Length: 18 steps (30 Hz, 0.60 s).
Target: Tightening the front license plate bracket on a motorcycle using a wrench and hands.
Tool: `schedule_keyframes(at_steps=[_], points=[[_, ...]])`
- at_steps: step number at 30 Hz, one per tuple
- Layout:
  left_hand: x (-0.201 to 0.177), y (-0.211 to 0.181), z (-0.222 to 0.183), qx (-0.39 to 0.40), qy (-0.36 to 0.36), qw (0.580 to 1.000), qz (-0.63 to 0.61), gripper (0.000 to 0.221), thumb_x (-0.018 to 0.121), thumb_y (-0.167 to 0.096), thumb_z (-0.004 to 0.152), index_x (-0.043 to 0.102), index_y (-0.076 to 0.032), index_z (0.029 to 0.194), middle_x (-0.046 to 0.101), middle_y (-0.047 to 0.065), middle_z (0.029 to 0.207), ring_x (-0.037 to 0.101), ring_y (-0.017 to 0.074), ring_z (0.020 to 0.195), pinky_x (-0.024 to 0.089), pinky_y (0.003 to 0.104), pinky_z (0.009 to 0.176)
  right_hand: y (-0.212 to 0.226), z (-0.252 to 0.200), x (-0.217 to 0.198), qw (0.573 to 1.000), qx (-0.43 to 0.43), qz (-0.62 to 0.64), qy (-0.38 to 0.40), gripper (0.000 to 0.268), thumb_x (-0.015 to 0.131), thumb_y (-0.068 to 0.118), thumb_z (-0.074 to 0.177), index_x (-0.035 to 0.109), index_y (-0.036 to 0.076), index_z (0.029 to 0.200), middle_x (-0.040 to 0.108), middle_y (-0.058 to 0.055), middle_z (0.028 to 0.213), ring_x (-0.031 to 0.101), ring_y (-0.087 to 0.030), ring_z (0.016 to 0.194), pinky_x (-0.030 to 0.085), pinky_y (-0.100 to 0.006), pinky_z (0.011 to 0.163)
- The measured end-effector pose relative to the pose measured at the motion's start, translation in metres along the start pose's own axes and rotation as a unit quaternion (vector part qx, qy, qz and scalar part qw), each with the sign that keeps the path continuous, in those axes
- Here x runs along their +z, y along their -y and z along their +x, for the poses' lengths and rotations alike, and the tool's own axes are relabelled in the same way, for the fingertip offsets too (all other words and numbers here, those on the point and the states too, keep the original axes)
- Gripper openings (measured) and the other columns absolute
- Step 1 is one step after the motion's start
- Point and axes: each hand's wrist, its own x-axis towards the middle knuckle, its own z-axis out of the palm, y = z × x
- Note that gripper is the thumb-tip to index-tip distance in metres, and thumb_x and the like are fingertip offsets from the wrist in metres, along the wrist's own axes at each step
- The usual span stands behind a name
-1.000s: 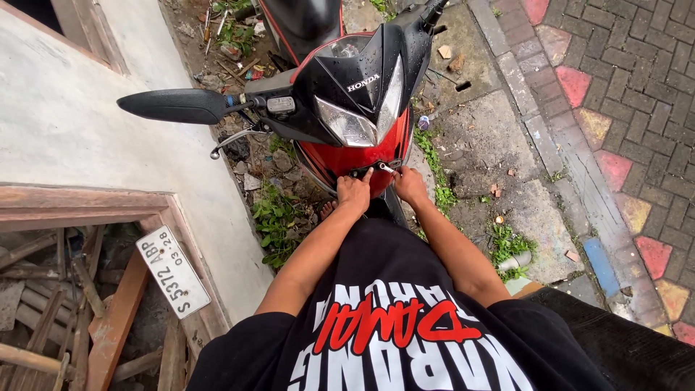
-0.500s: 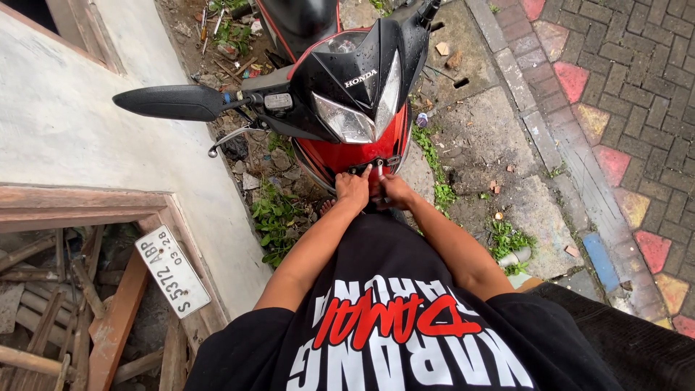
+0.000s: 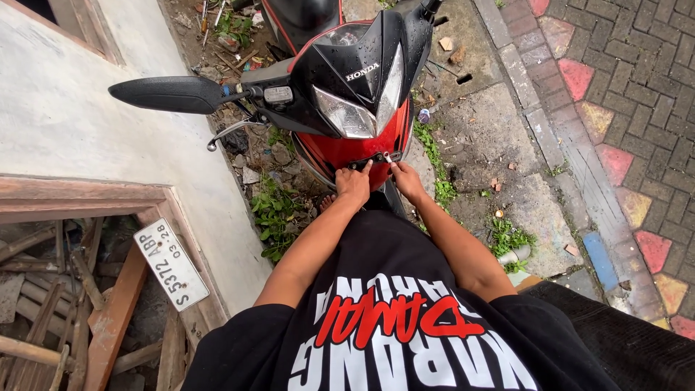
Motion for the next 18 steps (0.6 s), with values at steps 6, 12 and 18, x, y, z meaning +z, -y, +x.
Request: schedule_keyframes(at_steps=[6, 12, 18], points=[[0.000, -0.002, -0.005, -0.010, 0.005, 0.999, -0.039, 0.079, 0.053, -0.015, 0.096, 0.015, -0.025, 0.165, 0.071, 0.023, 0.114, 0.063, 0.0412, 0.112, 0.039, 0.046, 0.094, 0.038, -0.021, -0.016, 0.965, -0.087, -0.247, -0.017, 0.041, 0.049, 0.046, 0.104, 0.070, 0.011, 0.101, 0.069, -0.025, 0.103, 0.065, -0.049, 0.109, 0.050, -0.061, 0.094], [-0.006, -0.002, -0.014, -0.009, 0.012, 0.999, -0.037, 0.078, 0.050, -0.016, 0.098, 0.012, -0.025, 0.166, 0.071, 0.021, 0.115, 0.062, 0.0405, 0.116, 0.039, 0.046, 0.095, 0.055, -0.019, -0.028, 0.876, -0.190, -0.434, -0.094, 0.039, 0.048, 0.047, 0.104, 0.069, 0.014, 0.104, 0.067, -0.016, 0.101, 0.068, -0.039, 0.102, 0.047, -0.050, 0.094], [-0.002, -0.003, -0.012, -0.008, 0.013, 0.999, -0.043, 0.077, 0.050, -0.014, 0.099, 0.012, -0.022, 0.166, 0.071, 0.024, 0.115, 0.062, 0.0422, 0.114, 0.040, 0.047, 0.093, 0.056, -0.018, -0.032, 0.850, -0.244, -0.454, -0.113, 0.036, 0.053, 0.046, 0.102, 0.070, 0.014, 0.102, 0.065, -0.013, 0.099, 0.066, -0.035, 0.104, 0.044, -0.049, 0.099]])
